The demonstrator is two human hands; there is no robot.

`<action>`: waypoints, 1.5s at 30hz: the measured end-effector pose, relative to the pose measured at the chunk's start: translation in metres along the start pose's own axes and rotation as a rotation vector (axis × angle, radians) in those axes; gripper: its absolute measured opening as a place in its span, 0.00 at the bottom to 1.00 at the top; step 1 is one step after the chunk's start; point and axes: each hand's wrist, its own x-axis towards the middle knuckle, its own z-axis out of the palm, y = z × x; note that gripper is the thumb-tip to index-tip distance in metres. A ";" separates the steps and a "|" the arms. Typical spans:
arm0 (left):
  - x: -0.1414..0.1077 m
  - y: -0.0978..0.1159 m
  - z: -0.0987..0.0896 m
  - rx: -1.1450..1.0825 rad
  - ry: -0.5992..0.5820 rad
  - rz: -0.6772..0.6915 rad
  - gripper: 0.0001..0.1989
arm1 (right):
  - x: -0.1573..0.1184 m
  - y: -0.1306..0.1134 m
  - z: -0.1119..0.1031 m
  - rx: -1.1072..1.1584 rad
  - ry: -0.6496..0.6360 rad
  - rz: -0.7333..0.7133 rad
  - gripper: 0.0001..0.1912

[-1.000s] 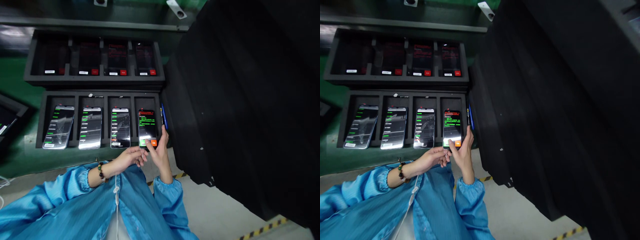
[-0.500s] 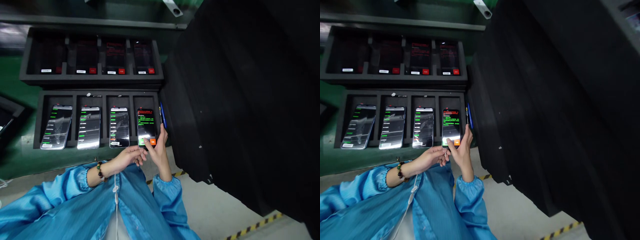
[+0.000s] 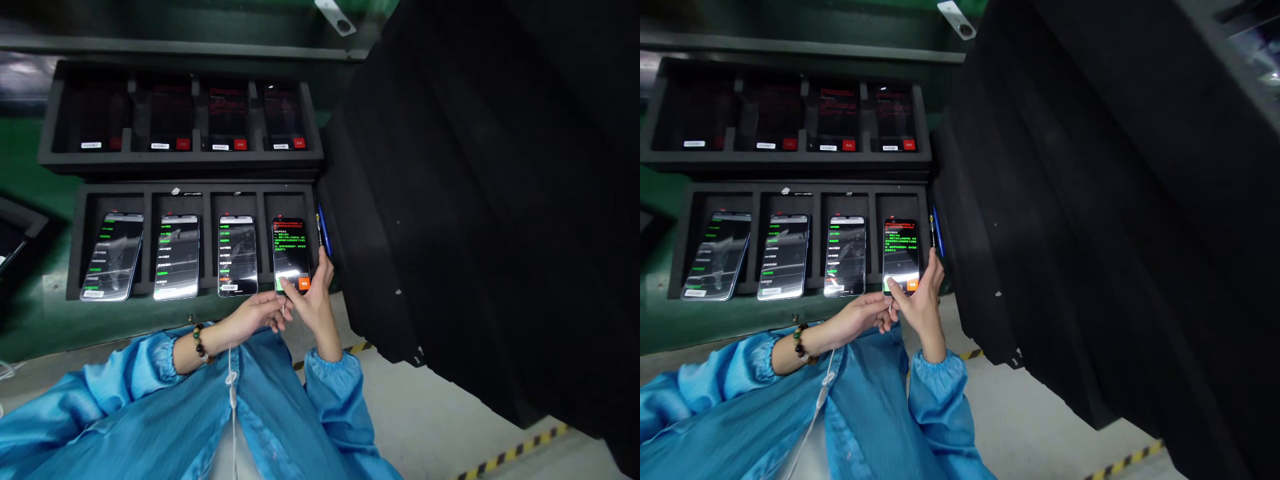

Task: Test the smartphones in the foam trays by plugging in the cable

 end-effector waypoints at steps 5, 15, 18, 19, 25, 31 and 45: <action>0.000 -0.002 0.000 -0.033 -0.013 0.023 0.32 | 0.000 0.000 -0.002 0.044 -0.012 0.011 0.54; 0.005 -0.016 0.003 0.076 -0.054 0.088 0.40 | -0.002 0.002 -0.005 0.065 -0.029 0.020 0.49; 0.001 -0.015 -0.001 0.078 -0.081 0.048 0.38 | -0.001 -0.001 -0.006 0.102 -0.025 0.048 0.48; 0.000 -0.014 -0.003 0.062 -0.093 0.028 0.37 | 0.000 -0.002 -0.007 0.114 -0.024 0.063 0.47; -0.011 -0.012 -0.018 -0.149 -0.185 -0.024 0.27 | -0.001 -0.011 -0.012 0.183 0.043 0.009 0.35; -0.038 0.001 -0.021 0.314 -0.216 0.057 0.25 | -0.007 -0.012 -0.021 0.045 0.017 -0.137 0.24; -0.149 0.093 -0.076 1.256 0.636 0.959 0.12 | 0.023 -0.018 -0.022 -0.095 -0.015 -0.202 0.28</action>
